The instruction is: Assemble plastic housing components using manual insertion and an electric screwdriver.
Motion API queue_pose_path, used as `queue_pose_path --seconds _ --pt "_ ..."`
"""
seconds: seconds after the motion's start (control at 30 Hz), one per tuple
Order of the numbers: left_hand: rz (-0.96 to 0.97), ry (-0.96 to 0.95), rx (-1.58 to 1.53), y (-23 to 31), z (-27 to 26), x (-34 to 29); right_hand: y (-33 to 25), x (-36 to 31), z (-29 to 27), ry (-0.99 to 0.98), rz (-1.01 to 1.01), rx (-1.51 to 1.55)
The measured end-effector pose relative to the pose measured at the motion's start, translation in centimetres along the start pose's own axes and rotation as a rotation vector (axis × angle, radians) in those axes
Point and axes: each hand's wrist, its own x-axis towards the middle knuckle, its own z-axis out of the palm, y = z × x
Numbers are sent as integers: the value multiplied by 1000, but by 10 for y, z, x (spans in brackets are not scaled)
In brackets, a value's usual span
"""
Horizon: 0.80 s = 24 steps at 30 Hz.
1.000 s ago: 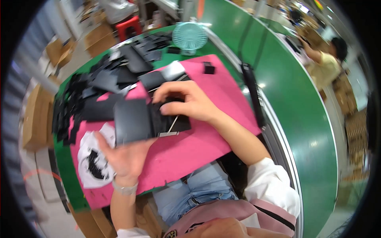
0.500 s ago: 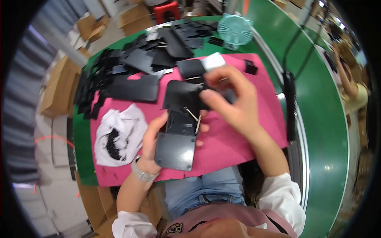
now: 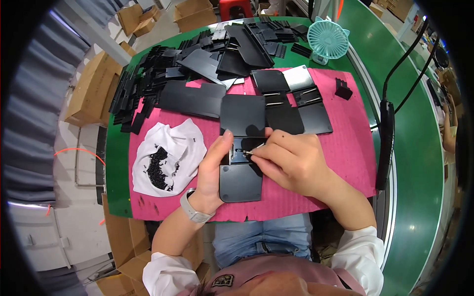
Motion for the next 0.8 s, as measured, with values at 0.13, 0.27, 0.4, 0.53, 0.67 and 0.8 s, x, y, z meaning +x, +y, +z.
queue_pose_path --seconds 0.13,0.27,0.4,0.53,0.67,0.8 --pt "-56 -95 15 -3 -16 0 -9 1 -7 1 7 -77" --pt "-34 -54 40 -5 -4 0 -3 -3 -7 -110 -164 -54" --pt "-28 -100 293 -2 4 -3 -3 -4 -7 -103 -169 11" --pt "44 -100 375 -5 4 -3 -5 -5 -7 -111 -127 40" --pt "34 -85 415 -7 3 -1 -4 -7 -9 -170 -101 53" --pt "25 -92 457 -9 1 0 -4 -6 -12 -221 -107 64"
